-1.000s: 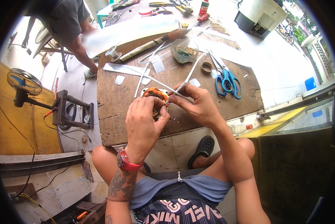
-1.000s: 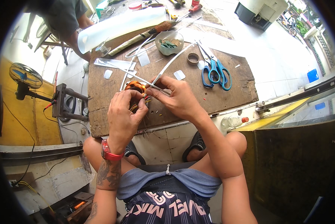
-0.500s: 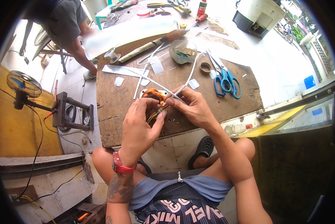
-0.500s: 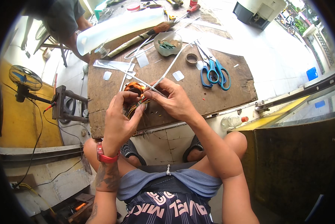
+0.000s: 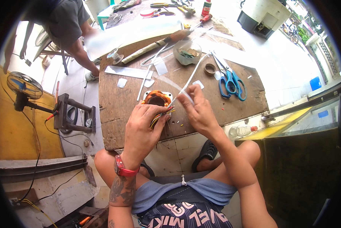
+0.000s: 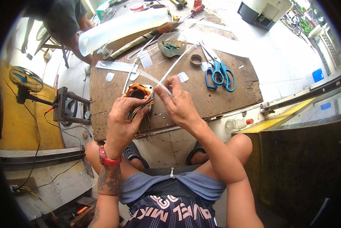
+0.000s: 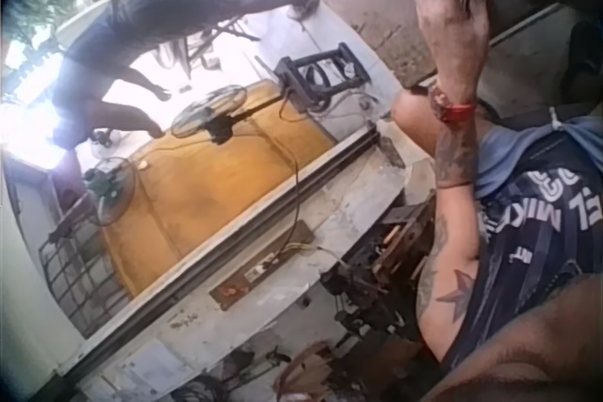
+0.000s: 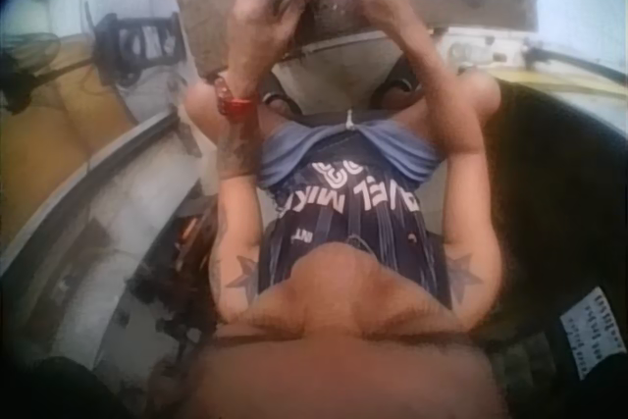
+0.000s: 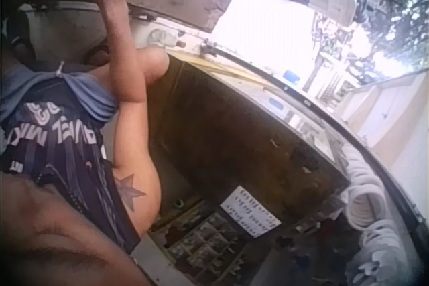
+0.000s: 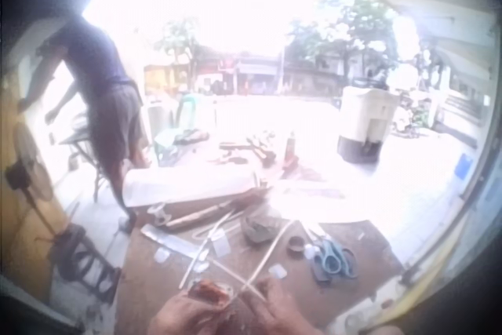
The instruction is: The person sits on the floor and uses a soldering iron to join wires on a small orange component. They then wrap the wires with white tubing and secure them with tape.
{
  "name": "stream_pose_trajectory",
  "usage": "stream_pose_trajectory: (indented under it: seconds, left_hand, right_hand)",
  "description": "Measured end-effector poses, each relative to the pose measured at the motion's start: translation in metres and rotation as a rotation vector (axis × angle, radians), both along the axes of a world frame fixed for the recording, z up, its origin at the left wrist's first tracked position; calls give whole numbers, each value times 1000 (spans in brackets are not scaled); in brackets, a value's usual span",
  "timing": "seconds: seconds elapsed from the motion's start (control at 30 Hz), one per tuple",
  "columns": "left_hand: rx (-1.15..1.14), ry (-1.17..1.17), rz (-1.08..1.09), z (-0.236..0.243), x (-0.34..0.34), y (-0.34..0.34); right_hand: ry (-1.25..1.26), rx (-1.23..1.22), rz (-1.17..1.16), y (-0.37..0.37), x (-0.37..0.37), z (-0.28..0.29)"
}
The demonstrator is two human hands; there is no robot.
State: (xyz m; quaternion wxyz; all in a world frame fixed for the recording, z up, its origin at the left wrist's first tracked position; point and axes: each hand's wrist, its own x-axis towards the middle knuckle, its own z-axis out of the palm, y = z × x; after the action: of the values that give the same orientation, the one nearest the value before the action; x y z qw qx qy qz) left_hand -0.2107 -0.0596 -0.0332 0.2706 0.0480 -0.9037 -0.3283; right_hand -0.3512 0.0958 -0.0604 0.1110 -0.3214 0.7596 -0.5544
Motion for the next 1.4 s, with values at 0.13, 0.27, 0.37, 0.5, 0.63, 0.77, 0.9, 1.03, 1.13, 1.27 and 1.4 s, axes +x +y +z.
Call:
stream_pose_trajectory:
  seconds: [0.13, 0.27, 0.37, 0.5, 0.63, 0.77, 0.9, 1.03, 1.13, 1.27, 1.4]
  left_hand:
    - [-5, 9, 7, -1, -1, 1]
    - [-21, 14, 23, 0, -1, 5]
    - [-14, 9, 43, 0, 1, 10]
    - [-16, 18, 58, -2, -1, 10]
    - [-19, 11, 58, -4, 0, 9]
    - [-22, 13, 56, -4, 1, 8]
    - [-19, 14, 49, -5, 1, 8]
    - [-15, 9, 43, -4, 1, 8]
    - [-21, 9, 45, -4, 1, 7]
    - [-25, 12, 49, -7, 1, 6]
    - [3, -9, 29, -1, 3, 7]
  right_hand:
    - [-334, -176, -132, 13, -6, 3]
    - [-407, -420, -28, 20, -9, 2]
    - [-299, -435, -15, 19, -5, -2]
    - [-340, -411, 0, 17, -2, -6]
    - [-363, -407, -3, 12, -3, -10]
    - [-347, -373, 17, 9, -4, -13]
    - [-381, -365, 21, 8, -5, -12]
    - [-464, -310, 61, 7, -6, -9]
    - [-538, -289, 121, 5, -8, -8]
    - [-564, -237, 181, 4, -10, -9]
    - [-507, -172, 203, 3, -9, -8]
